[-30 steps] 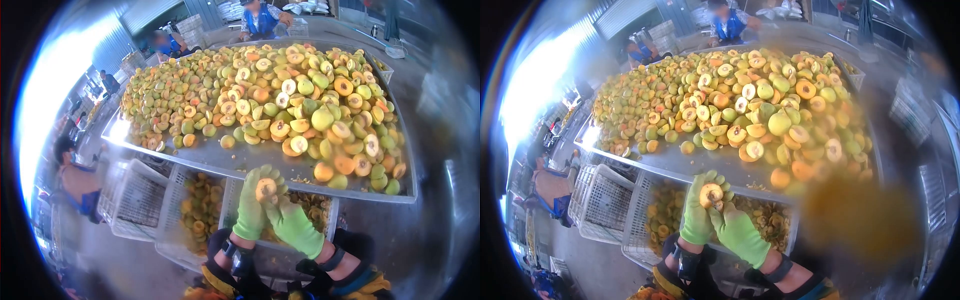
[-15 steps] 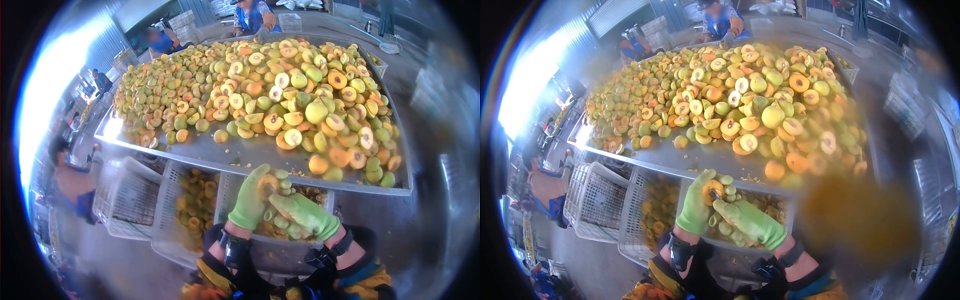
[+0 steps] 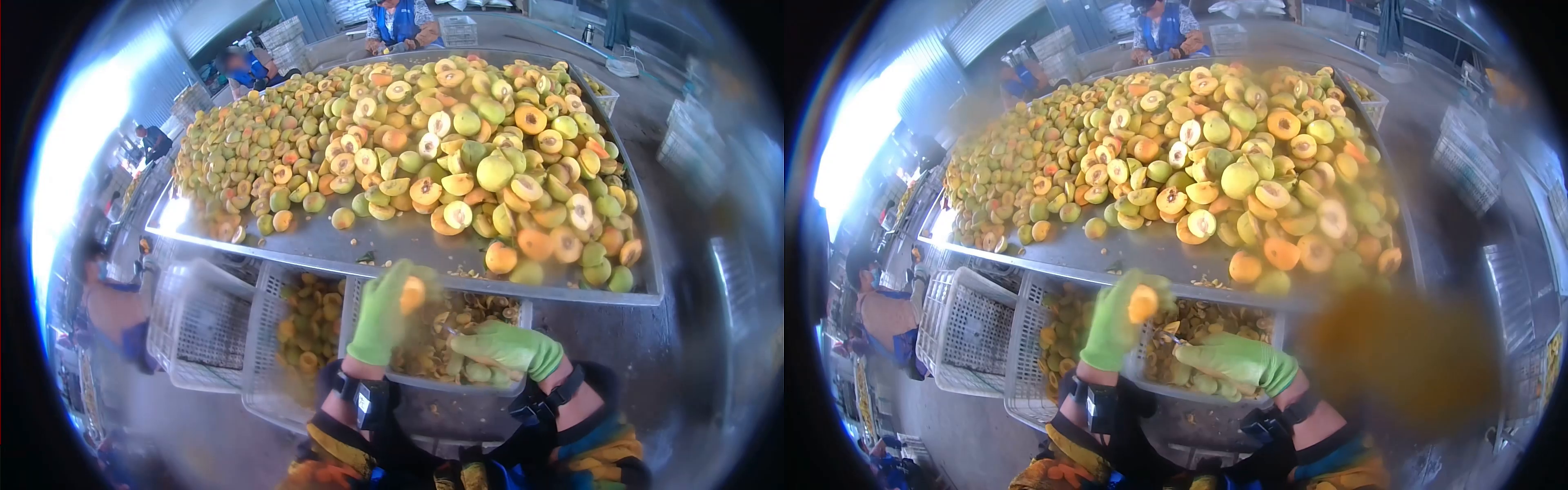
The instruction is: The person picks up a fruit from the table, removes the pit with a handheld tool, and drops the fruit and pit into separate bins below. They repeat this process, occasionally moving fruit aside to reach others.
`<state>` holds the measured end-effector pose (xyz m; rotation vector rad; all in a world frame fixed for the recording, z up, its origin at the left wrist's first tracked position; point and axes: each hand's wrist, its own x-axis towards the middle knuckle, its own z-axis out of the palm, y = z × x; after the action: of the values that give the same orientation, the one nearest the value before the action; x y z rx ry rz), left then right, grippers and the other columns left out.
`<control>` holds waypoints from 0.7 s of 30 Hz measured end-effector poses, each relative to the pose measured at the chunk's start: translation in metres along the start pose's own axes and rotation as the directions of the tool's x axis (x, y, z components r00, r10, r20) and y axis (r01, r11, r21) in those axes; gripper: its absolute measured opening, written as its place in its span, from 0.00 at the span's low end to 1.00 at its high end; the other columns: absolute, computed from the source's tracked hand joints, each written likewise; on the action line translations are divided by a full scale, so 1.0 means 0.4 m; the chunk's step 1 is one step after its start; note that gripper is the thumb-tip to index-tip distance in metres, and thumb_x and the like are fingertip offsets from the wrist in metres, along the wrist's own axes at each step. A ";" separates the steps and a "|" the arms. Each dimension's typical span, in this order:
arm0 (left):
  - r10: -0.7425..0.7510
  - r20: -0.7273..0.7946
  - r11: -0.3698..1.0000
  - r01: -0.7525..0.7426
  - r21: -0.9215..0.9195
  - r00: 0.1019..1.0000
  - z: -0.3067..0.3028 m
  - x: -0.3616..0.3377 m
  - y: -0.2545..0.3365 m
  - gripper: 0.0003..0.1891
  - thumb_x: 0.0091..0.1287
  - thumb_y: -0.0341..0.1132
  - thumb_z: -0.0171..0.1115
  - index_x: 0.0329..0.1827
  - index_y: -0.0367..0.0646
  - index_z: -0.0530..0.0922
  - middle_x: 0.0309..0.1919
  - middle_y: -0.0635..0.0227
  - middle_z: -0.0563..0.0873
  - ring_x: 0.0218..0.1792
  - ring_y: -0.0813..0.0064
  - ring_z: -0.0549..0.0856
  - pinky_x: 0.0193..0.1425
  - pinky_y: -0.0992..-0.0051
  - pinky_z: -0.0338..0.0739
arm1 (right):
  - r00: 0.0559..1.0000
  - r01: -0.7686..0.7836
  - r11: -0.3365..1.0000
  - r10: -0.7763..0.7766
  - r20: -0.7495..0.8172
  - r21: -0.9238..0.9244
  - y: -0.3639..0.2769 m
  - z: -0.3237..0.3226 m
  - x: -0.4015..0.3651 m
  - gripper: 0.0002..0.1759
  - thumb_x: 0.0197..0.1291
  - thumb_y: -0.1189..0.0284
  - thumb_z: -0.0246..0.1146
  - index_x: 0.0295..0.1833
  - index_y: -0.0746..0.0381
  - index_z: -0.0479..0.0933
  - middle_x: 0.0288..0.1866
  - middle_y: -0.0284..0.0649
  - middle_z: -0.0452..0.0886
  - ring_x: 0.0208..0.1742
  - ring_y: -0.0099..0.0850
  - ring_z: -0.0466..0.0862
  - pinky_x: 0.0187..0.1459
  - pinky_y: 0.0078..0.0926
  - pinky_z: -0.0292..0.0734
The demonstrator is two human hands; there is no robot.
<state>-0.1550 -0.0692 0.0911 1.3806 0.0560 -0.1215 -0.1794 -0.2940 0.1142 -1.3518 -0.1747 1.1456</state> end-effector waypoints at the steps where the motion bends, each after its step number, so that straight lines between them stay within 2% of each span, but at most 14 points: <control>1: 0.436 -0.051 0.809 -0.367 0.460 0.898 -0.013 -0.010 0.001 0.12 0.67 0.34 0.59 0.45 0.33 0.82 0.37 0.58 0.88 0.34 0.63 0.86 0.38 0.68 0.80 | 0.995 -0.059 0.989 0.048 -0.083 -0.136 0.014 -0.005 0.010 0.27 0.70 0.49 0.56 0.39 0.65 0.81 0.19 0.35 0.76 0.13 0.22 0.70 0.17 0.22 0.67; 3: 0.573 -0.283 0.734 -0.329 0.594 0.769 -0.085 -0.024 0.008 0.09 0.66 0.26 0.55 0.44 0.36 0.83 0.35 0.60 0.86 0.34 0.65 0.85 0.38 0.70 0.79 | 0.859 0.127 0.493 -0.489 -0.153 -0.861 0.197 -0.051 0.084 0.18 0.66 0.56 0.59 0.40 0.60 0.82 0.23 0.37 0.79 0.29 0.35 0.82 0.30 0.34 0.77; 4: 0.658 -0.201 0.434 -0.147 0.889 0.726 -0.217 -0.021 -0.023 0.09 0.69 0.30 0.57 0.46 0.38 0.84 0.37 0.61 0.88 0.36 0.64 0.86 0.45 0.70 0.81 | 0.725 0.000 0.117 -0.684 -0.081 -0.993 0.277 -0.066 0.104 0.14 0.64 0.59 0.60 0.40 0.59 0.82 0.25 0.38 0.81 0.33 0.39 0.84 0.33 0.38 0.78; 5: 0.713 -0.034 0.064 -0.017 0.998 0.701 -0.276 -0.034 0.015 0.09 0.69 0.32 0.58 0.44 0.38 0.83 0.40 0.56 0.87 0.37 0.57 0.86 0.45 0.66 0.81 | 0.713 -0.016 0.130 -0.694 -0.102 -0.991 0.267 -0.063 0.093 0.14 0.64 0.59 0.60 0.40 0.59 0.82 0.25 0.38 0.81 0.33 0.39 0.84 0.33 0.38 0.78; 6: 0.748 -0.182 0.170 0.082 0.982 0.638 -0.281 -0.051 0.055 0.14 0.68 0.38 0.61 0.50 0.39 0.81 0.46 0.54 0.86 0.45 0.53 0.84 0.53 0.60 0.79 | 0.737 -0.028 0.247 -0.649 -0.187 -0.969 0.247 -0.049 0.082 0.12 0.61 0.62 0.60 0.40 0.58 0.82 0.26 0.38 0.82 0.34 0.39 0.85 0.33 0.39 0.79; 7: 0.815 -0.095 -0.149 0.365 0.919 0.571 -0.282 -0.054 0.070 0.23 0.66 0.44 0.64 0.59 0.39 0.77 0.54 0.50 0.83 0.55 0.47 0.80 0.64 0.54 0.72 | 0.762 -0.042 0.359 -0.592 -0.262 -0.932 0.239 -0.040 0.072 0.10 0.59 0.65 0.60 0.40 0.57 0.83 0.28 0.38 0.84 0.36 0.39 0.86 0.33 0.40 0.79; 8: 0.862 -0.169 -0.133 0.536 0.833 0.477 -0.260 -0.032 0.066 0.30 0.65 0.45 0.67 0.66 0.39 0.72 0.58 0.48 0.80 0.61 0.44 0.76 0.70 0.50 0.65 | 0.757 -0.052 0.370 -0.591 -0.279 -0.927 0.253 -0.041 0.069 0.10 0.59 0.65 0.60 0.40 0.57 0.83 0.28 0.38 0.84 0.36 0.39 0.86 0.33 0.40 0.79; 10: 0.820 -0.079 -0.034 0.186 0.982 0.567 -0.174 0.009 0.087 0.31 0.65 0.44 0.68 0.67 0.37 0.71 0.59 0.48 0.80 0.61 0.47 0.77 0.68 0.52 0.67 | 0.849 -0.316 0.177 -0.386 -0.361 -0.932 0.272 -0.052 0.081 0.07 0.55 0.68 0.62 0.38 0.57 0.83 0.31 0.39 0.86 0.35 0.40 0.87 0.34 0.42 0.80; 11: 0.708 -0.049 0.166 -0.099 0.981 0.704 -0.104 0.032 0.085 0.31 0.64 0.44 0.69 0.66 0.36 0.73 0.59 0.49 0.80 0.53 0.51 0.82 0.61 0.56 0.75 | 0.836 -0.292 0.199 -0.423 -0.351 -0.935 0.274 -0.050 0.076 0.07 0.51 0.71 0.65 0.37 0.57 0.83 0.32 0.41 0.87 0.34 0.42 0.88 0.33 0.44 0.80; 12: 0.408 -0.189 0.802 -0.252 0.542 0.893 0.036 0.038 0.088 0.28 0.64 0.43 0.70 0.62 0.34 0.75 0.54 0.50 0.83 0.45 0.58 0.85 0.51 0.60 0.80 | 0.833 -0.294 0.198 -0.427 -0.352 -0.935 0.260 -0.048 0.063 0.07 0.51 0.71 0.65 0.37 0.57 0.83 0.32 0.41 0.87 0.34 0.42 0.88 0.33 0.44 0.80; 14: 0.216 0.132 0.320 -0.198 0.927 0.967 0.153 0.134 0.031 0.24 0.63 0.54 0.68 0.47 0.41 0.83 0.43 0.57 0.88 0.44 0.60 0.87 0.46 0.61 0.80 | 0.756 -0.164 0.353 -0.555 -0.347 -0.921 0.242 -0.041 0.031 0.07 0.51 0.73 0.64 0.37 0.58 0.83 0.31 0.42 0.86 0.34 0.45 0.87 0.34 0.43 0.80; 16: -0.009 0.104 0.091 -0.102 0.991 0.995 0.273 0.223 -0.050 0.27 0.61 0.53 0.71 0.51 0.38 0.80 0.37 0.56 0.87 0.40 0.69 0.86 0.45 0.68 0.79 | 0.814 -0.286 0.319 -0.417 -0.405 -0.904 0.249 -0.064 0.025 0.07 0.54 0.72 0.61 0.38 0.59 0.83 0.32 0.43 0.86 0.35 0.45 0.87 0.36 0.43 0.81; 20: -0.079 0.225 0.117 -0.215 0.970 0.971 0.310 0.254 -0.098 0.28 0.61 0.53 0.70 0.52 0.37 0.80 0.37 0.58 0.87 0.41 0.68 0.87 0.45 0.68 0.80 | 0.838 -0.319 0.373 -0.319 -0.443 -0.872 0.210 -0.084 -0.038 0.09 0.57 0.71 0.60 0.39 0.59 0.83 0.35 0.45 0.86 0.41 0.46 0.87 0.41 0.44 0.81; 21: -0.063 0.260 0.416 -0.211 0.884 0.964 0.283 0.239 -0.089 0.26 0.62 0.48 0.69 0.56 0.37 0.78 0.40 0.59 0.87 0.44 0.68 0.86 0.48 0.69 0.80 | 0.804 -0.254 0.428 -0.404 -0.435 -0.867 0.191 -0.084 -0.055 0.10 0.59 0.68 0.60 0.40 0.60 0.83 0.36 0.46 0.86 0.41 0.46 0.87 0.42 0.44 0.81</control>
<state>-0.0677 -0.1922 0.0671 2.4844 -0.3577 -0.2847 -0.2084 -0.3473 0.0527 -2.6171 -0.4409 0.3863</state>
